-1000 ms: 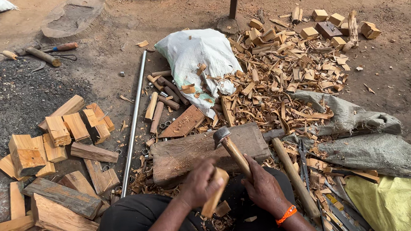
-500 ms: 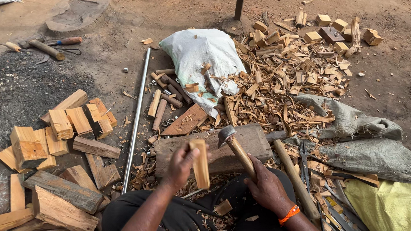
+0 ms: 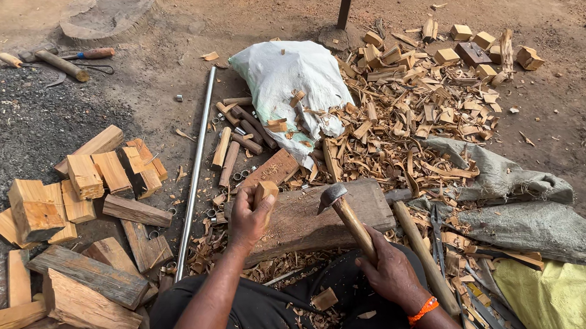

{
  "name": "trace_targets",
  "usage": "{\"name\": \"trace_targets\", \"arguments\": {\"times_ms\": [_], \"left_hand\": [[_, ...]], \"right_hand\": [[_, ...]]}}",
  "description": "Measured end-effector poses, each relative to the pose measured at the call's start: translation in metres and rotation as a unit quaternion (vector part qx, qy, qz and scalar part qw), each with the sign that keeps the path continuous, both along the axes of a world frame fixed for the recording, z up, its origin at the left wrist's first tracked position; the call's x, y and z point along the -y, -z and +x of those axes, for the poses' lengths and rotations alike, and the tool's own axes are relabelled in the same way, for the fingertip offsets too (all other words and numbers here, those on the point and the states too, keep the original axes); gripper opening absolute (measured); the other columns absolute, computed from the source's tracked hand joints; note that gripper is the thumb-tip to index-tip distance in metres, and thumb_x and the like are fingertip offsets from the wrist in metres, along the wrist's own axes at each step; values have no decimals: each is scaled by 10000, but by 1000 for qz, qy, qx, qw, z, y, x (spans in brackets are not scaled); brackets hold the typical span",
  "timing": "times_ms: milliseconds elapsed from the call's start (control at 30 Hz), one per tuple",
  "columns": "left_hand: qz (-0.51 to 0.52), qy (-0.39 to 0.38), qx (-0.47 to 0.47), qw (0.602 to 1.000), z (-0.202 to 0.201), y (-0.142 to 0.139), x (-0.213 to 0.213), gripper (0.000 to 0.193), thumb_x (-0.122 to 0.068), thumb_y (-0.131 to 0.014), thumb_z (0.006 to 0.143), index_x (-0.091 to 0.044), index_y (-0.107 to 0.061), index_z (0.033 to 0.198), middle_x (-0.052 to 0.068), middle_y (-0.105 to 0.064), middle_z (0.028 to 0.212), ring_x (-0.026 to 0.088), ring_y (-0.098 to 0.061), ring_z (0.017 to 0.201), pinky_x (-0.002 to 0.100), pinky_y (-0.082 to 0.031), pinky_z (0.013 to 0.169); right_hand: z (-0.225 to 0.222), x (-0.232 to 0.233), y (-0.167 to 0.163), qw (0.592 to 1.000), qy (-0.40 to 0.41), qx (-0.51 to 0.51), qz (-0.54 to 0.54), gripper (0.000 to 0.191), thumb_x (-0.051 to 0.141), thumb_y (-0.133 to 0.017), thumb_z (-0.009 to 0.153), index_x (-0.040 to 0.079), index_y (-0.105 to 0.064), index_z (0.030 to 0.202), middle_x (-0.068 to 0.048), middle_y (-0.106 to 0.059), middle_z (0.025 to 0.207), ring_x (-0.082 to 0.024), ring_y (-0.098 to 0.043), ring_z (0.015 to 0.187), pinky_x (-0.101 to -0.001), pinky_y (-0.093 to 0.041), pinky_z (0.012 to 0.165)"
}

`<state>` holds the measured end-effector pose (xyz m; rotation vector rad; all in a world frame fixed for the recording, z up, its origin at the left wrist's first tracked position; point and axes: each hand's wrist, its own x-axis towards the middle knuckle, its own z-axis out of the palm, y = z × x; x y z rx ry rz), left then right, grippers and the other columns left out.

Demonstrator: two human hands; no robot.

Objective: The person sits cross-legged on the ground and uses a hammer and chisel to carve small wooden blocks. They repeatedly strike the chisel to shape the wood, producing wood shavings that accumulate around the work area.

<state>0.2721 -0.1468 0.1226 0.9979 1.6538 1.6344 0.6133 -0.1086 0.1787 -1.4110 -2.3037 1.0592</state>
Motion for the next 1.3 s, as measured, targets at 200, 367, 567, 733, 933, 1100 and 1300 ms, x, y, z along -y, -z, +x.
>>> {"name": "trace_targets", "arguments": {"times_ms": [200,367,567,733,933,1100,1300], "left_hand": [[-22,18,213,977,31,-29,2,633,-410,-837,773,-51,-589,1231,166,-641,944,216,-664,759,428,-644,703],[61,86,31,994,78,-66,2,682,-478,-863,735,-67,-621,1224,55,-707,1047,145,-708,929,343,-643,826],[-46,63,-77,994,82,-82,-7,510,-461,-848,780,-89,-688,1090,27,-743,932,135,-749,871,315,-627,785],[-64,49,-98,992,88,-84,-7,440,-422,-829,818,-91,-676,1063,56,-727,917,142,-735,836,332,-622,762],[-55,43,-72,995,101,-75,-9,421,-380,-831,817,-98,-672,1086,33,-743,945,122,-735,856,308,-616,778],[-30,42,-38,998,106,-75,-12,405,-348,-837,820,-85,-671,1081,18,-746,956,106,-738,880,286,-625,782],[-100,80,-21,992,97,-69,-11,520,-424,-825,814,-94,-637,1169,67,-717,981,97,-733,852,294,-660,756]], "right_hand": [[-3,-18,-2,932,-24,-127,-337,674,185,-751,878,115,-448,1475,-77,-648,717,-163,-646,554,-312,-544,507],[-11,1,0,922,-26,-184,-341,598,168,-768,878,37,-527,1409,-2,-543,668,-99,-500,447,-264,-418,405],[-23,11,-8,939,-2,-124,-321,563,193,-773,867,83,-539,1368,-3,-551,705,-112,-537,500,-273,-458,445],[-33,18,-87,974,-102,-107,170,480,247,-844,792,37,-633,1168,-54,-643,834,-162,-653,690,-303,-521,577],[32,59,-178,884,-215,-332,249,297,287,-771,932,131,-555,799,-1,-554,706,-116,-616,654,-280,-470,561],[100,33,-158,905,-390,-167,3,314,297,-823,898,130,-582,787,-1,-592,716,-117,-609,658,-264,-480,556],[73,63,-121,921,-166,-224,272,338,309,-886,857,128,-613,773,-2,-638,728,-118,-599,664,-244,-493,550]]}}
